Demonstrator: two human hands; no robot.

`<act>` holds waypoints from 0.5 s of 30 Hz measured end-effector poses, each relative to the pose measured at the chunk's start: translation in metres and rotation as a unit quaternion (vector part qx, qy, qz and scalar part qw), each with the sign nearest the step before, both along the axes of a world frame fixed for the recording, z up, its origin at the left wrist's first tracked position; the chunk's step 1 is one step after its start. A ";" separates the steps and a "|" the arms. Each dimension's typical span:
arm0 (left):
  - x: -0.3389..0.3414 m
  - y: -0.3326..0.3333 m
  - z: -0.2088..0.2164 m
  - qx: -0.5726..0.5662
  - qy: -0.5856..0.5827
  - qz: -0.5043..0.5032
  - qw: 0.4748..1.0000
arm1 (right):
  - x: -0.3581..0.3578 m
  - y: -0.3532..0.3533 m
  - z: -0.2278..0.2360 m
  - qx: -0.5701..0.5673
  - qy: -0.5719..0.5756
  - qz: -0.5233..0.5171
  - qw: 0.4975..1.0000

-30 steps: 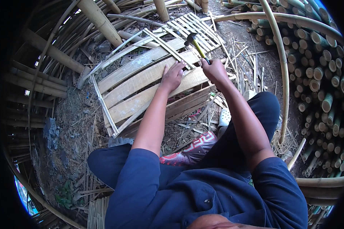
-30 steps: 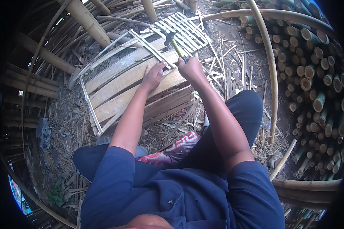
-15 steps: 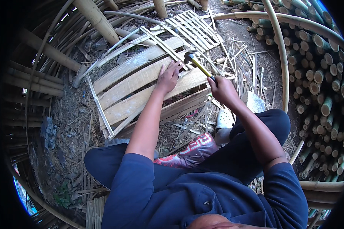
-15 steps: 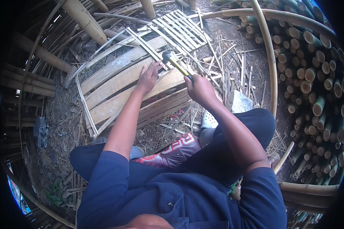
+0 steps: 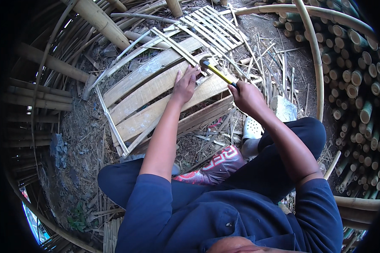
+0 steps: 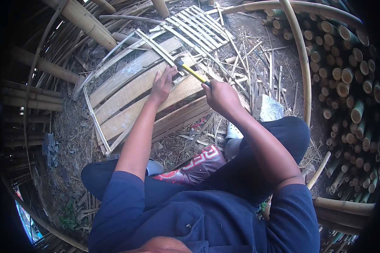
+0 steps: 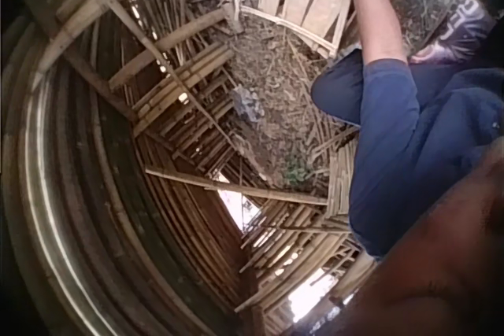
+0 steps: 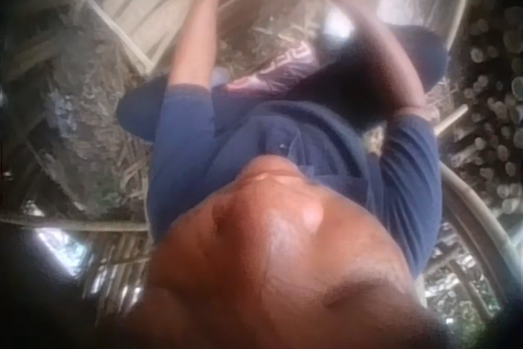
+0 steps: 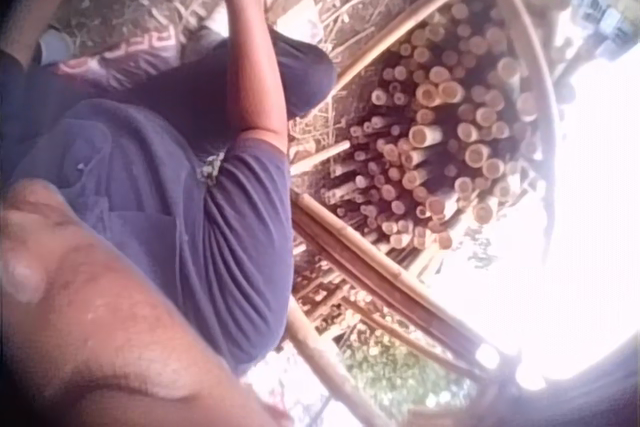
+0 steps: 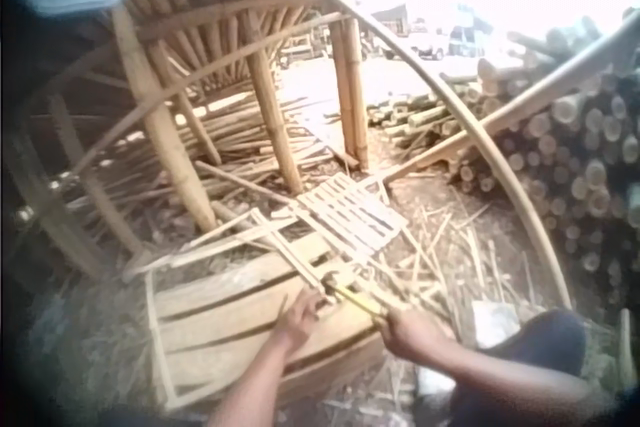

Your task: The person constructs a bamboo crate by nailing bamboo strips onto a wooden frame and inserting smaller bamboo pieces into a plastic bag.

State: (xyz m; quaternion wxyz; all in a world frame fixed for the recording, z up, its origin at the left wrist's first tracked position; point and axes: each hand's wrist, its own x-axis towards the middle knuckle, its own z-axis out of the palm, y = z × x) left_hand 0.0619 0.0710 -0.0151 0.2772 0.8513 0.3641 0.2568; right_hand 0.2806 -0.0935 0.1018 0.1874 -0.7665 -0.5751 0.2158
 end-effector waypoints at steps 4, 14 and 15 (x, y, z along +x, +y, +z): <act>0.004 0.001 0.001 -0.015 -0.011 -0.003 1.000 | 0.005 0.000 -0.012 0.023 -0.017 0.012 1.000; 0.005 0.000 0.003 -0.054 -0.040 0.012 0.998 | -0.002 -0.001 -0.025 0.009 -0.028 0.017 0.999; 0.003 -0.002 0.003 -0.056 -0.031 0.014 0.998 | -0.005 -0.002 -0.019 0.019 -0.028 0.010 0.999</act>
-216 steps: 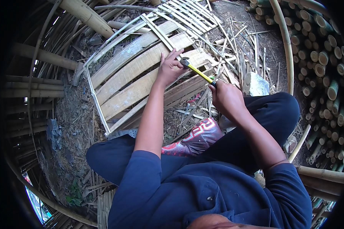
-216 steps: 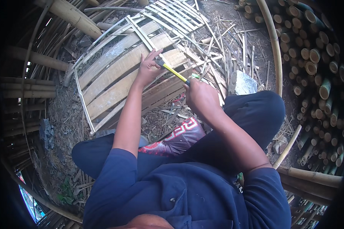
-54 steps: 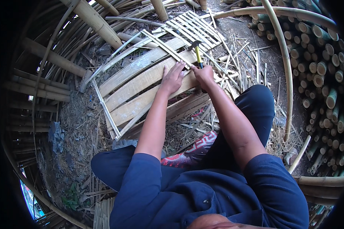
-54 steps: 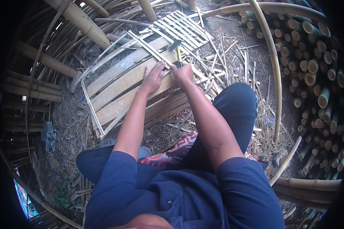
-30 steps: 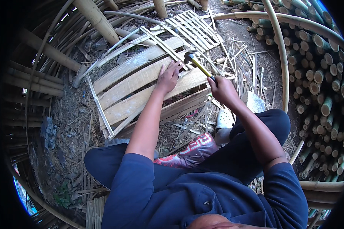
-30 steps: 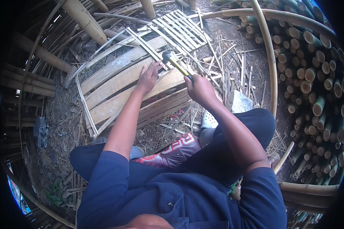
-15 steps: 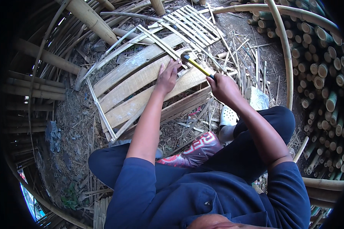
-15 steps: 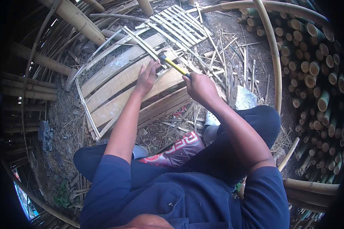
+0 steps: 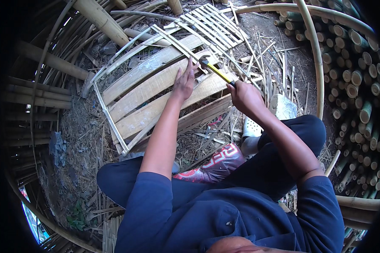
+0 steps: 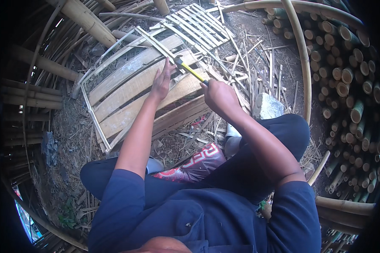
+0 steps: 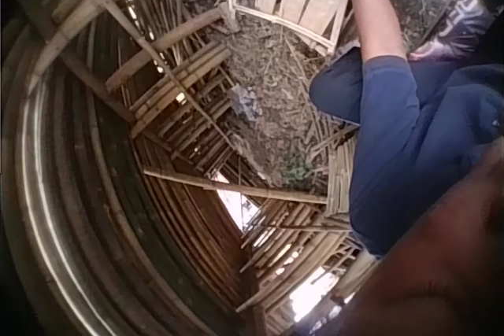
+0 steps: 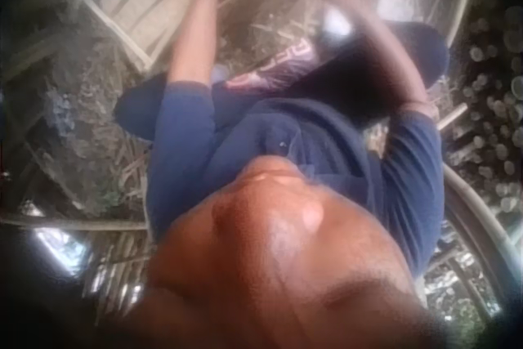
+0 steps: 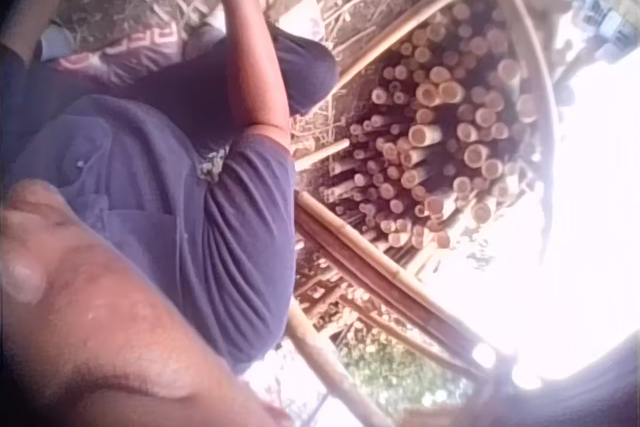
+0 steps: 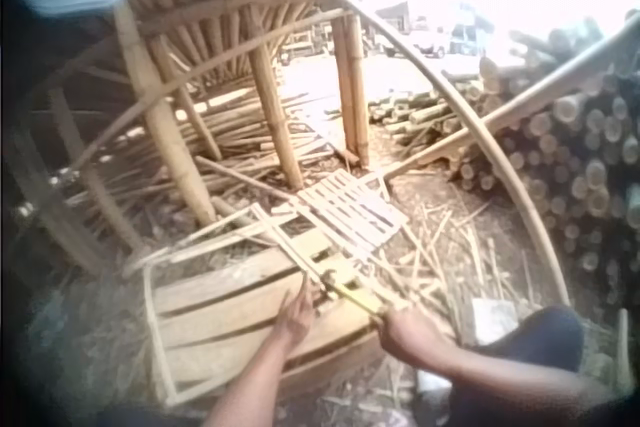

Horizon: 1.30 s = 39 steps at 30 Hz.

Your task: The person constructs a bamboo crate by nailing bamboo strips onto a wooden frame and inserting smaller bamboo pieces into a plastic bag.

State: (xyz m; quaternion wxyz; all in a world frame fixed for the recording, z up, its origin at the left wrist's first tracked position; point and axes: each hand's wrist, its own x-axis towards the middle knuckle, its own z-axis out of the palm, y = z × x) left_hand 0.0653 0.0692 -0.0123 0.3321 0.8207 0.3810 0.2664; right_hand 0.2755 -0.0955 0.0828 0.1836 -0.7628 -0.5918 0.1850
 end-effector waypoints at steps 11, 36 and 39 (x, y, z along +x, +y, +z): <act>-0.004 0.010 -0.013 0.029 -0.002 -0.005 1.000 | -0.001 -0.007 0.001 0.034 -0.055 0.031 0.997; -0.005 0.005 -0.006 0.031 0.020 -0.015 0.999 | -0.002 -0.013 -0.031 0.083 -0.006 0.006 0.997; -0.005 0.004 -0.006 0.040 0.029 -0.006 0.999 | -0.001 -0.014 -0.038 0.038 -0.032 0.009 0.999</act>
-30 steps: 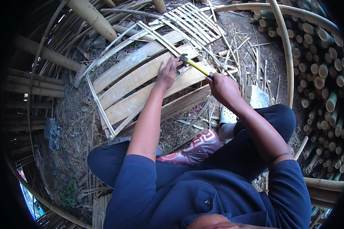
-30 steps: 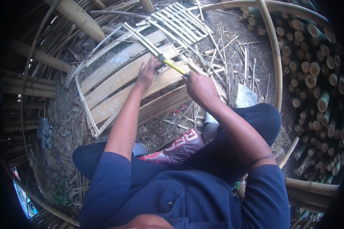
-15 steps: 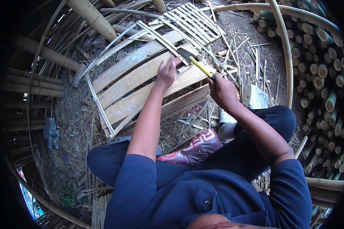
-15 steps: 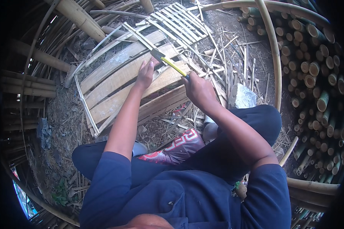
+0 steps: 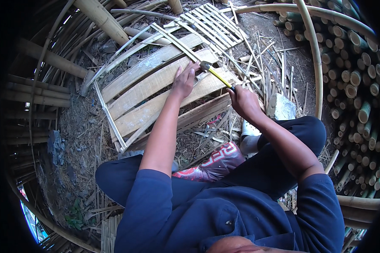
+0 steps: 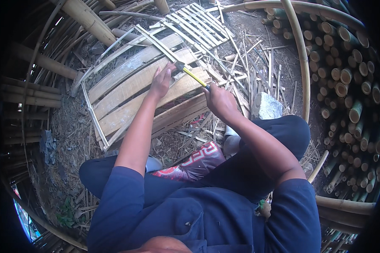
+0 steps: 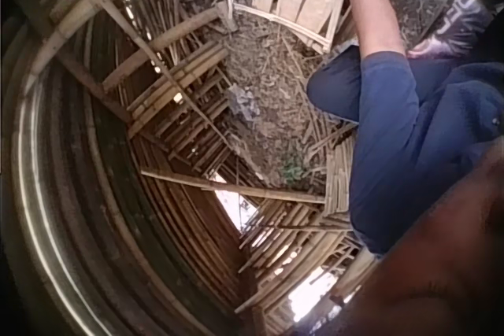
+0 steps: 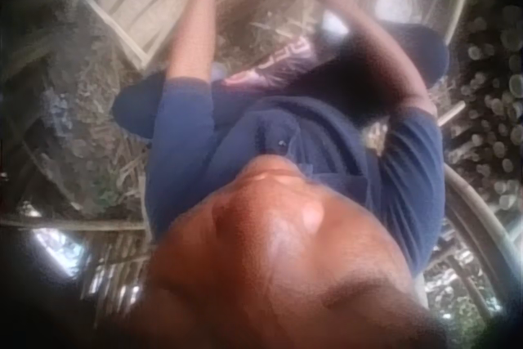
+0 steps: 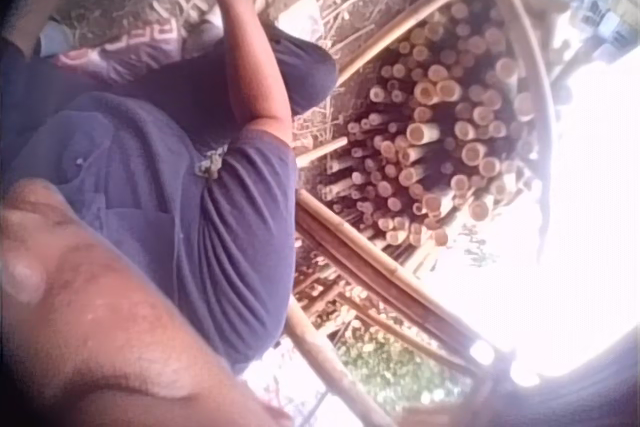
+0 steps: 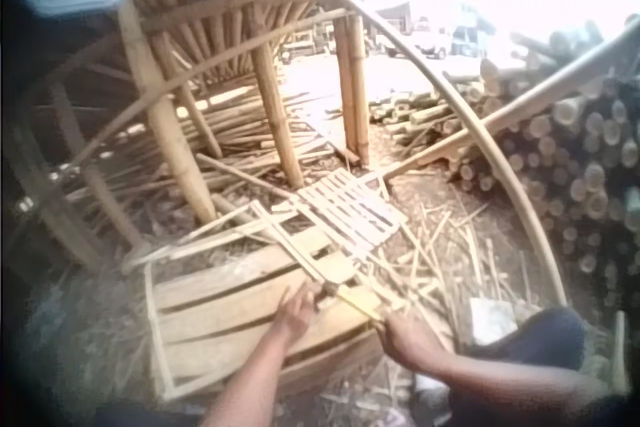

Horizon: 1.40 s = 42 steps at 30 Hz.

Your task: The person constructs a bamboo crate by nailing bamboo strips onto a wooden frame and inserting smaller bamboo pieces into a plastic bag.

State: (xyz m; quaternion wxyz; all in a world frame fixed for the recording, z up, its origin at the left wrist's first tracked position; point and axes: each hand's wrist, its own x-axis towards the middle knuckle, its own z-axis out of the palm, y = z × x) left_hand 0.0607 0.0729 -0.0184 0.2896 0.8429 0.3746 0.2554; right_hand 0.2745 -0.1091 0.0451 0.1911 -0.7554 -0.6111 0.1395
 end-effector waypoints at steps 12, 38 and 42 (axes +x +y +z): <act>0.001 -0.003 0.007 -0.021 0.010 -0.002 1.000 | 0.016 -0.010 -0.021 0.083 0.023 0.011 0.996; 0.004 -0.004 0.010 0.005 0.015 0.004 1.000 | 0.020 0.000 0.003 0.006 0.090 -0.066 0.994; 0.004 -0.003 0.008 0.005 0.008 0.002 1.000 | 0.013 0.001 0.017 -0.029 0.041 -0.050 0.997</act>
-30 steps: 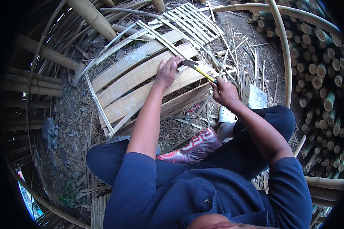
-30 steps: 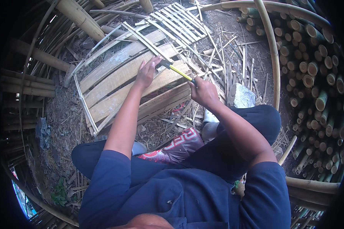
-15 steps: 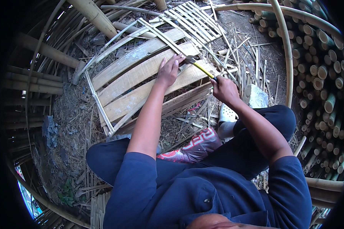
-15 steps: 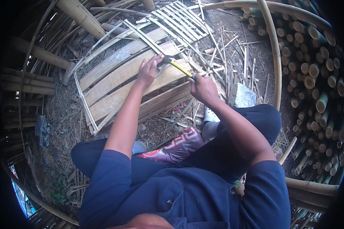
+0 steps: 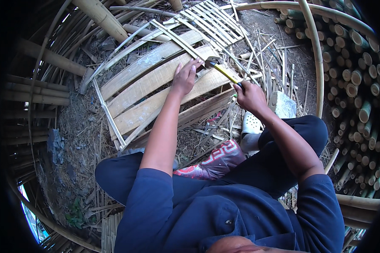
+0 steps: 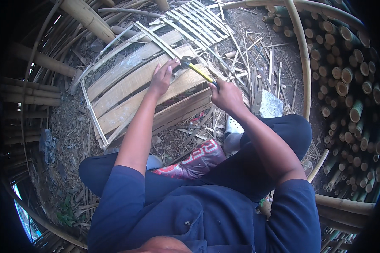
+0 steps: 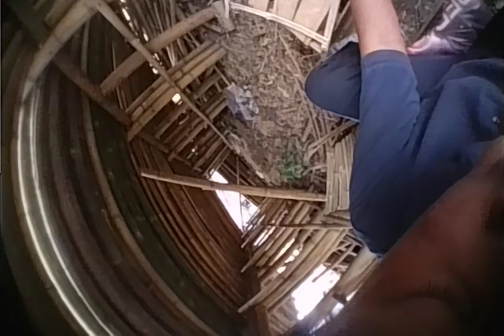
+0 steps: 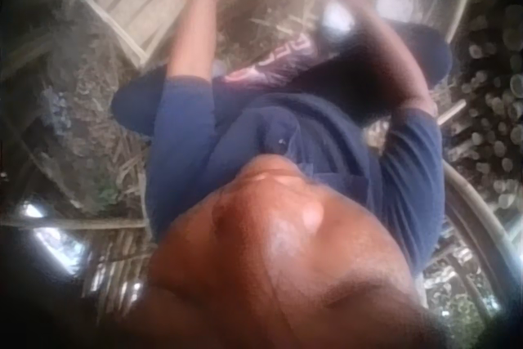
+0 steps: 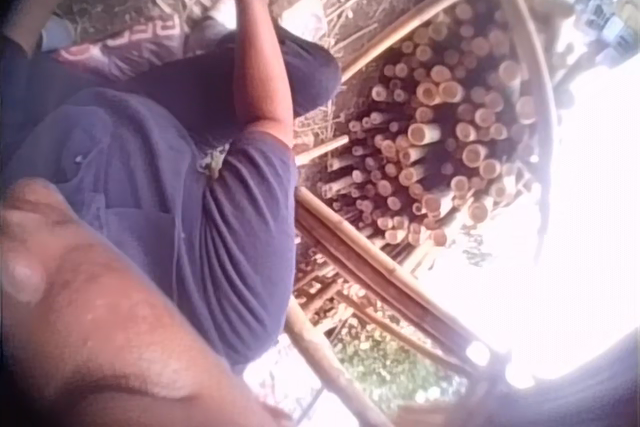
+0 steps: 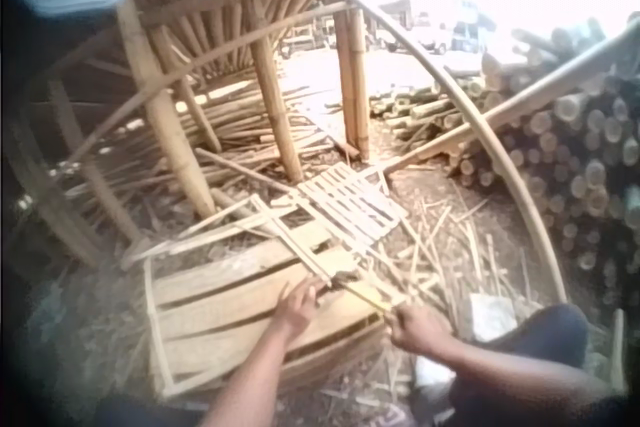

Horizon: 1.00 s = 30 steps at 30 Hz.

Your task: The person constructs a bamboo crate by nailing bamboo strips onto a wooden frame and inserting smaller bamboo pieces into a plastic bag.

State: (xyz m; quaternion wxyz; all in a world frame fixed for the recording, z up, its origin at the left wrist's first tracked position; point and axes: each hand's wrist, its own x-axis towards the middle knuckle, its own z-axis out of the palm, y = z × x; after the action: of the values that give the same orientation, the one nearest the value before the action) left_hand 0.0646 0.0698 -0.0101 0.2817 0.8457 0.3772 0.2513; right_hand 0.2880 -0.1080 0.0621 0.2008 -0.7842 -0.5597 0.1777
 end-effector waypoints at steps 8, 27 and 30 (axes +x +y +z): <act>-0.001 -0.002 -0.004 0.029 0.024 -0.006 0.999 | -0.001 0.017 0.035 0.002 0.038 -0.036 0.999; 0.000 -0.002 -0.003 0.035 0.026 0.001 0.999 | -0.004 0.011 0.044 -0.017 0.026 -0.023 0.999; 0.000 -0.002 -0.005 0.024 0.006 0.006 1.000 | -0.006 0.008 0.041 -0.001 0.001 0.005 1.000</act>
State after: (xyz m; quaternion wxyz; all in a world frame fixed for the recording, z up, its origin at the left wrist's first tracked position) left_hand 0.0644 0.0676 -0.0148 0.2572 0.8517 0.3775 0.2570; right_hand 0.2819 -0.0996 0.1033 0.1999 -0.7814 -0.5632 0.1798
